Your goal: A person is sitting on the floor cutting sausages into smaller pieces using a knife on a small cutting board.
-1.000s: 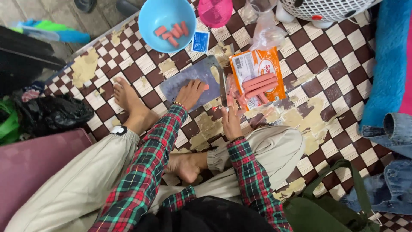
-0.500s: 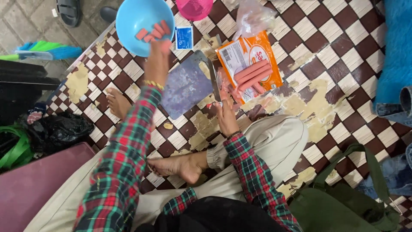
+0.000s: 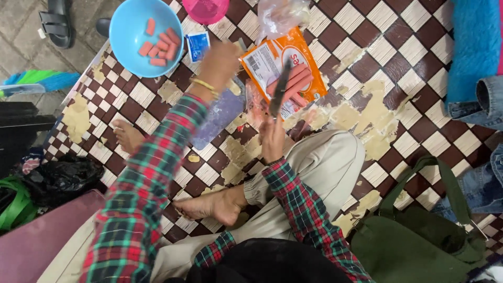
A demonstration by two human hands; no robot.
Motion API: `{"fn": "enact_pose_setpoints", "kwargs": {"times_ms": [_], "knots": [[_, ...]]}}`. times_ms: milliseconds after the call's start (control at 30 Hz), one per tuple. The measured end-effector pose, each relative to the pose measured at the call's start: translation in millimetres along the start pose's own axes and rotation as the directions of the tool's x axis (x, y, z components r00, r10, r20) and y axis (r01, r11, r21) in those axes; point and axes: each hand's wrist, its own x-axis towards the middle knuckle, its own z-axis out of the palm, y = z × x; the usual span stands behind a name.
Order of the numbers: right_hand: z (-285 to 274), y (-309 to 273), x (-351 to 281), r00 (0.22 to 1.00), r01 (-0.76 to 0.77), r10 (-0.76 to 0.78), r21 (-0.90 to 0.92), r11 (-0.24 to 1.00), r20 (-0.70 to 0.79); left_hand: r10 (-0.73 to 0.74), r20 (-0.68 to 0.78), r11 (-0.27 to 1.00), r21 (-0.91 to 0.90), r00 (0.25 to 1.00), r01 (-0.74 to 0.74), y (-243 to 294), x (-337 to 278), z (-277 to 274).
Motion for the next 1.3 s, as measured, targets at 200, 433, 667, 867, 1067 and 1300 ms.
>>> {"fn": "enact_pose_setpoints", "kwargs": {"times_ms": [200, 433, 667, 867, 1067, 1300], "knots": [[-12.2, 19.0, 10.6, 0.980, 0.142, -0.109, 0.197, 0.970, -0.169, 0.142, 0.293, 0.966, -0.248, 0.945, -0.068, 118.0, -11.2, 71.7], [-8.7, 9.1, 8.9, 0.988, 0.111, -0.078, 0.256, 0.960, -0.133, -0.124, 0.356, 0.988, -0.041, 0.926, 0.148, 135.1, -21.4, 141.0], [-12.7, 19.5, 8.4, 0.990, 0.117, -0.105, 0.142, 0.983, -0.090, -0.128, 0.282, 0.909, -0.349, 0.951, 0.226, 60.0, -57.1, 39.1], [16.7, -18.4, -19.2, 0.972, 0.222, -0.163, -0.424, 0.878, 0.171, -0.285, 0.095, 0.958, 0.063, 0.954, 0.280, -20.1, -172.2, 38.4], [40.3, 30.1, -24.3, 0.949, 0.116, 0.145, -0.736, 0.667, 0.281, -0.319, 0.197, 0.943, -0.030, 0.927, 0.331, -42.7, -214.5, 51.0], [64.3, 50.7, -28.2, 0.928, 0.258, 0.166, -0.896, 0.362, 0.334, -0.356, 0.126, 0.845, -0.380, 0.926, 0.377, -52.7, -243.7, 40.0]]}}
